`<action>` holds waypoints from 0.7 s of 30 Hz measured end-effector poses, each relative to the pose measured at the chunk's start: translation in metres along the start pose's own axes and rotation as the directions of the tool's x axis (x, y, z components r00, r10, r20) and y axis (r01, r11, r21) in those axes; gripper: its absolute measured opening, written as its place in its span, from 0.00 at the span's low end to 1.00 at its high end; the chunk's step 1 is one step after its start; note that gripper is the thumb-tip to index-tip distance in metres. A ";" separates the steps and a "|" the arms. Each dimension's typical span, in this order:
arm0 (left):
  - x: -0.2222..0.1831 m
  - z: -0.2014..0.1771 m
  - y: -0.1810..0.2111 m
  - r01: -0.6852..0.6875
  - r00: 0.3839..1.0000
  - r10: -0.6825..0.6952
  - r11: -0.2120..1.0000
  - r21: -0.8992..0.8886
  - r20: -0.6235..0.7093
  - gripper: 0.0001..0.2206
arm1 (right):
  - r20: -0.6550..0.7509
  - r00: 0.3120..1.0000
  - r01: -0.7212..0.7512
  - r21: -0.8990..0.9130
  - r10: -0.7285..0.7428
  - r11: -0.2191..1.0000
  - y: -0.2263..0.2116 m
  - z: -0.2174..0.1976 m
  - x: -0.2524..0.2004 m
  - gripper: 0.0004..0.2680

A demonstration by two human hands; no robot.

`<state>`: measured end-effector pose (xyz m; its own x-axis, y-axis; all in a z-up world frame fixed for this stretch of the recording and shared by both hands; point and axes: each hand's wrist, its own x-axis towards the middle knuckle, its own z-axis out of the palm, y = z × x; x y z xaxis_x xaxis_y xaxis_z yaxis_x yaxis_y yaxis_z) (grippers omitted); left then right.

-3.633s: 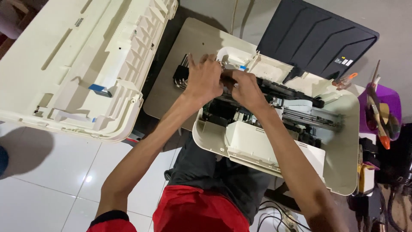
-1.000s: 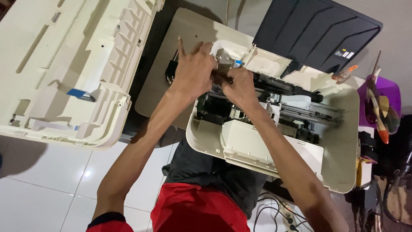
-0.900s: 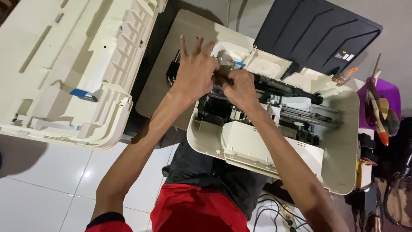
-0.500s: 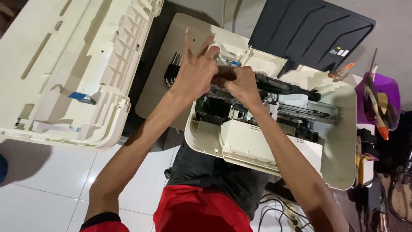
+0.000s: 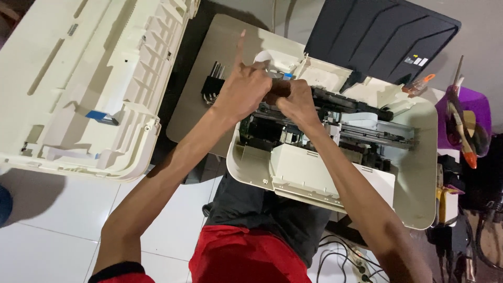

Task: Reconnecting internal wiring and ribbon cables inside a disassembled printer.

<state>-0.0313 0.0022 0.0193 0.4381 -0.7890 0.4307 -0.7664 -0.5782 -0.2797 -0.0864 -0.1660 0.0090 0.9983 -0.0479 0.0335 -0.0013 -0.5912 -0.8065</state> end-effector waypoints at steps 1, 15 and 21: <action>0.000 -0.008 -0.001 -0.003 1.000 0.003 1.000 -0.001 -0.002 0.12 | -0.003 1.000 -0.001 0.000 0.001 1.000 0.003 0.000 0.001 0.14; 0.008 -0.060 -0.002 0.102 0.995 -0.096 0.975 -0.197 0.041 0.06 | -0.042 0.997 0.068 0.149 -0.062 0.986 -0.025 -0.002 -0.004 0.04; 0.003 -0.051 0.001 0.100 0.995 -0.098 0.980 -0.172 0.021 0.06 | -0.015 1.000 -0.002 0.106 0.004 0.994 -0.041 -0.011 -0.007 0.04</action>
<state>-0.0548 0.0104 0.0644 0.5211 -0.7327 0.4378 -0.7879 -0.6101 -0.0833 -0.0937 -0.1502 0.0485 0.9973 -0.0621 0.0395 0.0030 -0.5028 -0.8644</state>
